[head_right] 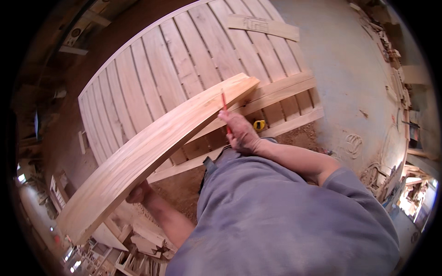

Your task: The person positions and aligns curved wooden slats onto a slatted wooden frame, repeatedly lifting and placing each piece. They use a red pencil to mark alignment points on the slats and frame while adjusting fit. The workspace contains scattered wood pieces and tools.

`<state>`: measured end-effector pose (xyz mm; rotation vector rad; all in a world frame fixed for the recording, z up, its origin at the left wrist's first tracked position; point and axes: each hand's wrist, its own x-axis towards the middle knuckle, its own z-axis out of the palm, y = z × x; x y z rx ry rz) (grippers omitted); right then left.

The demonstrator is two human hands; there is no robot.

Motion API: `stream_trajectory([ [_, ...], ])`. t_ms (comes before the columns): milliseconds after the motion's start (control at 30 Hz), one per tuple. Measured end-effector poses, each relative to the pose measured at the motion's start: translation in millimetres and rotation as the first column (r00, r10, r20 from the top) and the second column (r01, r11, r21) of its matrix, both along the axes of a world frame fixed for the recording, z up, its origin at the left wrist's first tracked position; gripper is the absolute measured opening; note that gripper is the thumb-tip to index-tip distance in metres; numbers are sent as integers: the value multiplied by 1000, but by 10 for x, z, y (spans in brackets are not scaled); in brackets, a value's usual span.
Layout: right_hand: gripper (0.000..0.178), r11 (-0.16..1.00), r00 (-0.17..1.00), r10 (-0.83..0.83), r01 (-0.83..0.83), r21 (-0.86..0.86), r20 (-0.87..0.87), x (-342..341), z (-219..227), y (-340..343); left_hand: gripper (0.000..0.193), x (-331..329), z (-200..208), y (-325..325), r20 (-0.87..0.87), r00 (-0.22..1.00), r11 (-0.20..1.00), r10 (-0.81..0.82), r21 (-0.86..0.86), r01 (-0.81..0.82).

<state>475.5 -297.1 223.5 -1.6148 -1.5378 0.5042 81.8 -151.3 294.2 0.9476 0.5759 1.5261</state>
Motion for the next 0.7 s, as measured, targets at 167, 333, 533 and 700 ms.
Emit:
stream_trajectory([
  [167, 70, 997, 993, -74, 71, -43, -90, -51, -7, 49, 84, -93, -7, -59, -18, 1000, 998, 12, -56, -13],
  [333, 72, 985, 983, -173, 173, -10, -69, 14, -133, 189, 85, 93, 122, -45, -37, 999, 992, 29, -120, -33],
  [533, 81, 996, 998, -65, 63, -62, -22, 25, -236, 335, 87, 401, 185, -73, 14, 999, 980, 51, -192, -48],
  [700, 85, 999, 999, 42, -42, -17, 4, 22, -419, 347, 88, 467, 194, -145, 48, 993, 968, 111, -230, -97],
])
